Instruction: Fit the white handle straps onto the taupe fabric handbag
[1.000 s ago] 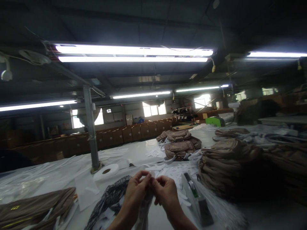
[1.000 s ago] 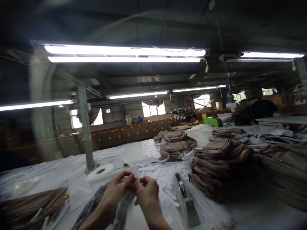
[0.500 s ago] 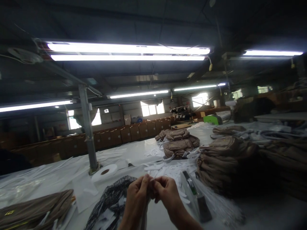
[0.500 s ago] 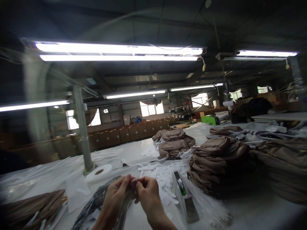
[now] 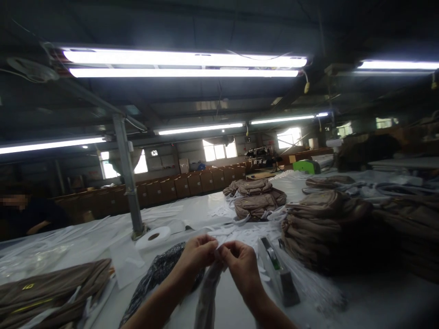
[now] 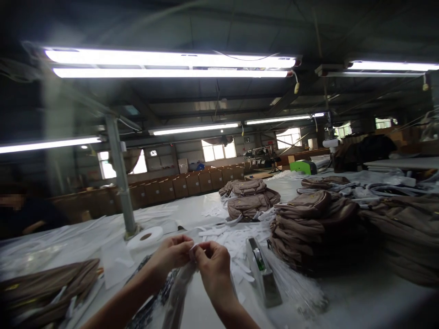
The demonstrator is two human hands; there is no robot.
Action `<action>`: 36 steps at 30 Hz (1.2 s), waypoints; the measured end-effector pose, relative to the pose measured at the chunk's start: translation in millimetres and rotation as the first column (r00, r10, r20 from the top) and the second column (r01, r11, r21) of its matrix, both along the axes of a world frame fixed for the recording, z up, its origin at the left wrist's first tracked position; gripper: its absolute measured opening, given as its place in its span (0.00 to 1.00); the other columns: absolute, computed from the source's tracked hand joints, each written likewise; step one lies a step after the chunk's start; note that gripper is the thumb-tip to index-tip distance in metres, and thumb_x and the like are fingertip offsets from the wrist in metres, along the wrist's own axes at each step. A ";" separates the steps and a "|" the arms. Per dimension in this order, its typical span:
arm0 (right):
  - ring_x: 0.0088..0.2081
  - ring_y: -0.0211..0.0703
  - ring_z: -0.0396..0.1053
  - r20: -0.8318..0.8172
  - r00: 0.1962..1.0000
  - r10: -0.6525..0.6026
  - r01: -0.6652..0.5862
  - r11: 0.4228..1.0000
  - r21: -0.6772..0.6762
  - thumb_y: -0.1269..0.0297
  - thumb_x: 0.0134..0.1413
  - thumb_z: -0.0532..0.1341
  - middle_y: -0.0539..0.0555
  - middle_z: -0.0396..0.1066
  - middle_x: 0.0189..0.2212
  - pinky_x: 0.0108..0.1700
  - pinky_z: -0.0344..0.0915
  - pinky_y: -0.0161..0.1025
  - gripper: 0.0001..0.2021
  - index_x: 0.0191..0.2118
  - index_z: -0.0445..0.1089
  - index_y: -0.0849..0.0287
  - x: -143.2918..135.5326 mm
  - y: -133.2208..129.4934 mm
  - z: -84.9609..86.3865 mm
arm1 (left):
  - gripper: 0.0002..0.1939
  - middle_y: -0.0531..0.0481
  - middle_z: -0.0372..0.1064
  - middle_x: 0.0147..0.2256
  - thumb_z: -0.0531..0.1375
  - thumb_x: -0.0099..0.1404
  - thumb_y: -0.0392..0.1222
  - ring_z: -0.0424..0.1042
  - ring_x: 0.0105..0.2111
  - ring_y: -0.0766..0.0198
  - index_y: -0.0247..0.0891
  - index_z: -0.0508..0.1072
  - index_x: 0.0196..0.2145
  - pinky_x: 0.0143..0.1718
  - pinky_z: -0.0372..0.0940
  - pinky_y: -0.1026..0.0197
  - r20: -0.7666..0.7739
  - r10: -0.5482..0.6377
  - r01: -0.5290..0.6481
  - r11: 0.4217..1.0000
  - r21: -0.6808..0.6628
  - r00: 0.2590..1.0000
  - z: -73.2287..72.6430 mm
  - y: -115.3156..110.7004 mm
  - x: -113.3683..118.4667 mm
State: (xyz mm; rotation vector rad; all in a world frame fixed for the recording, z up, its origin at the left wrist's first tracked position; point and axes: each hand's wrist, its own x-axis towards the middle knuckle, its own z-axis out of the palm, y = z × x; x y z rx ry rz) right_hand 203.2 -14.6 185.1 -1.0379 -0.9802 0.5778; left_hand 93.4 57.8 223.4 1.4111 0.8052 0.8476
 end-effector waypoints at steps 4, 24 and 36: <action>0.23 0.35 0.62 0.258 0.946 -0.197 0.162 0.975 0.151 0.63 0.47 0.64 0.49 0.70 0.28 0.26 0.59 0.32 0.13 0.42 0.73 0.58 14.8 -7.1 9.7 | 0.17 0.59 0.62 0.15 0.65 0.45 0.49 0.61 0.14 0.72 0.37 0.63 0.24 0.19 0.54 0.68 -0.025 -0.026 0.027 0.999 0.041 0.999 9.3 -11.3 4.1; 0.35 0.40 0.70 0.784 0.484 -0.388 -0.022 0.891 0.454 0.70 0.60 0.56 0.50 0.76 0.33 0.53 0.49 0.44 0.08 0.34 0.72 0.55 39.5 -14.5 5.0 | 0.07 0.57 0.59 0.18 0.56 0.55 0.33 0.57 0.22 0.68 0.37 0.66 0.20 0.25 0.51 0.64 0.048 0.331 -0.315 0.830 0.460 0.943 21.1 -7.4 24.8; 0.35 0.41 0.70 0.850 0.521 -0.071 -0.208 0.956 0.207 0.64 0.59 0.58 0.54 0.74 0.34 0.39 0.63 0.36 0.11 0.44 0.72 0.59 38.8 12.7 4.5 | 0.09 0.59 0.58 0.16 0.55 0.60 0.30 0.56 0.16 0.75 0.34 0.66 0.23 0.21 0.50 0.69 0.049 0.049 -0.064 0.914 0.400 0.998 36.1 -1.4 25.5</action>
